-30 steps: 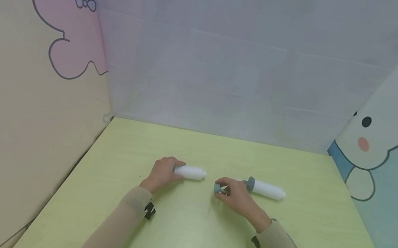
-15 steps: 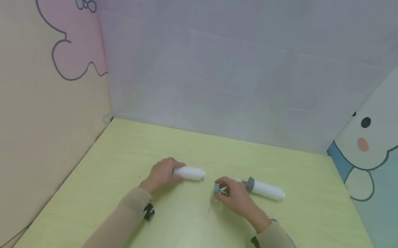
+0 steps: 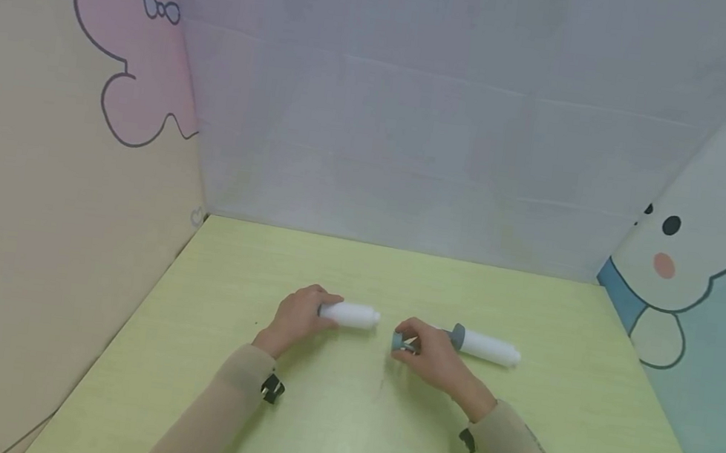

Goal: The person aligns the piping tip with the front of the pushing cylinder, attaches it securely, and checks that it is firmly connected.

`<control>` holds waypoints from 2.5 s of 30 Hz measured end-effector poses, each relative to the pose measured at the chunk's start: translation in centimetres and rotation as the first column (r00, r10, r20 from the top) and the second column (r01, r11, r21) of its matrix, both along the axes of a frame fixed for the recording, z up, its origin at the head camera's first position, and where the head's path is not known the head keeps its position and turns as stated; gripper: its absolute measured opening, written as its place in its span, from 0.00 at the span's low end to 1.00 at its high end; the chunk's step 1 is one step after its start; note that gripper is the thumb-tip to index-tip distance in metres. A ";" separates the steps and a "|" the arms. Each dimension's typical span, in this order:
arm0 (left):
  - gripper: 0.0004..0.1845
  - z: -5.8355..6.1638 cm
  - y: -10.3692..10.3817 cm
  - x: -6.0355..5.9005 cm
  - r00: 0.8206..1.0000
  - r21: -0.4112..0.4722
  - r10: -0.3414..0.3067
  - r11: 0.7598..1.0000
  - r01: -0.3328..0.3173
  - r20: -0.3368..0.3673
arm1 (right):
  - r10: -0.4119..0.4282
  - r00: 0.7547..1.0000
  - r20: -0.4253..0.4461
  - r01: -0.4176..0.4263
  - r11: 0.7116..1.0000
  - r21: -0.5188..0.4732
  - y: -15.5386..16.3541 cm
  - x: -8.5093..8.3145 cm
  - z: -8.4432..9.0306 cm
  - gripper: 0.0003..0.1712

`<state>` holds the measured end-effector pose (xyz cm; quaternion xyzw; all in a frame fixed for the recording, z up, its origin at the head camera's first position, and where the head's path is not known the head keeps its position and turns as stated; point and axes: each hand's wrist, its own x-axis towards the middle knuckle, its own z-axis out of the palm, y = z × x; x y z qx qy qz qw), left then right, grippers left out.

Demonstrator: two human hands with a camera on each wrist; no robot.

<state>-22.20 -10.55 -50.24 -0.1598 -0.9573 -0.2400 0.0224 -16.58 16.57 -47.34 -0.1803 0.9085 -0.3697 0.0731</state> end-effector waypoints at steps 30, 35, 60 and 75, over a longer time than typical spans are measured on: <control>0.26 2.7 0.8 2.9 0.996 0.047 -0.052 0.997 0.055 -0.070 | -0.066 0.998 -0.008 0.065 0.997 -0.050 0.1 -1.0 0.7 0.15; 0.26 2.6 0.8 3.3 0.994 0.056 -0.056 0.997 0.062 -0.096 | -0.060 0.998 -0.005 0.059 0.997 -0.052 0.4 -1.0 0.9 0.15; 0.26 3.1 1.6 4.4 0.986 0.075 -0.097 0.991 0.108 -0.137 | 0.010 1.000 -0.012 -0.011 0.998 -0.070 0.2 -0.4 1.7 0.15; 0.26 3.0 2.0 4.2 0.982 0.081 -0.116 0.988 0.130 -0.150 | 0.015 1.000 -0.023 -0.017 0.998 -0.057 0.4 -0.6 1.6 0.16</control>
